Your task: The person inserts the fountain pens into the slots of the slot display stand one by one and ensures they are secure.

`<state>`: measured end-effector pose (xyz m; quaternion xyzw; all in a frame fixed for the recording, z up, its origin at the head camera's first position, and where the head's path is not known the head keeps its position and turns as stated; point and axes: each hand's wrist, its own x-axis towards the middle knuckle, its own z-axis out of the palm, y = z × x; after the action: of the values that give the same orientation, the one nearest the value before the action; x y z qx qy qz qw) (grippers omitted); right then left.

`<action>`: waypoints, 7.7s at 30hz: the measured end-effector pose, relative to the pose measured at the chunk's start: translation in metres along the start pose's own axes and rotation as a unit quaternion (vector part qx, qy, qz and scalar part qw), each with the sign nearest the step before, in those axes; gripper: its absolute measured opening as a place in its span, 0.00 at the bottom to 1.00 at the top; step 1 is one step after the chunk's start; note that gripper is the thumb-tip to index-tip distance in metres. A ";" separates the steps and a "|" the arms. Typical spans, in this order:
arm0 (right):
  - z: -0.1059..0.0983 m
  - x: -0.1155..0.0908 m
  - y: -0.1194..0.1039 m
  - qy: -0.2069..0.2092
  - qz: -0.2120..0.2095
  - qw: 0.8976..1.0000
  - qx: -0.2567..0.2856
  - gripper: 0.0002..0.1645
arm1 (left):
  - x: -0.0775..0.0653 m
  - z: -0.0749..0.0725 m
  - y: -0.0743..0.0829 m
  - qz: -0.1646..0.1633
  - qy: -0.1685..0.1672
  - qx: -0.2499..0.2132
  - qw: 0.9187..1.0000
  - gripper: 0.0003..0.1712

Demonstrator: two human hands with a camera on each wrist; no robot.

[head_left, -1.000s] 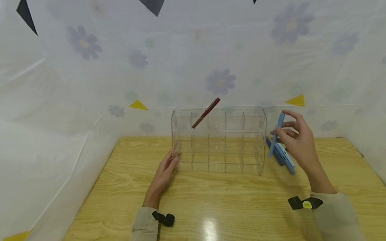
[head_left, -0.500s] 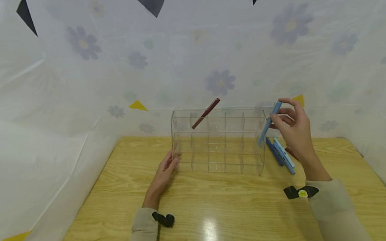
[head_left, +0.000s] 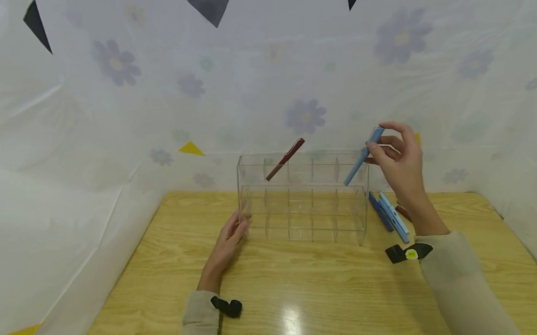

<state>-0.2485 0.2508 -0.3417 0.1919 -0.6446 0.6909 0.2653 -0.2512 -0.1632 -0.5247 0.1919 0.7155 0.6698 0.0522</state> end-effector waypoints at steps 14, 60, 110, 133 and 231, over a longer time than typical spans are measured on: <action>0.028 0.028 0.002 0.021 -0.019 0.998 0.056 0.26 | 0.000 0.001 0.002 -0.016 0.003 0.000 1.000 0.33; 0.066 0.040 0.044 -0.050 0.103 0.993 -0.035 0.21 | 0.003 0.005 0.002 -0.010 0.002 0.000 1.000 0.32; 0.016 0.025 0.024 -0.048 0.099 0.982 -0.152 0.21 | 0.005 0.006 -0.005 -0.015 0.007 0.005 1.000 0.31; -0.021 -0.029 0.000 -0.018 0.024 0.976 -0.214 0.18 | 0.007 0.003 -0.001 -0.014 0.018 0.010 1.000 0.32; -0.084 -0.102 0.065 -0.048 0.262 0.955 -0.130 0.28 | 0.008 0.001 -0.004 -0.004 -0.001 -0.006 1.000 0.33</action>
<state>-0.2015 0.3196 -0.4628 0.0133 -0.7684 0.6364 0.0664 -0.2593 -0.1599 -0.5276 0.1894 0.7120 0.6737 0.0573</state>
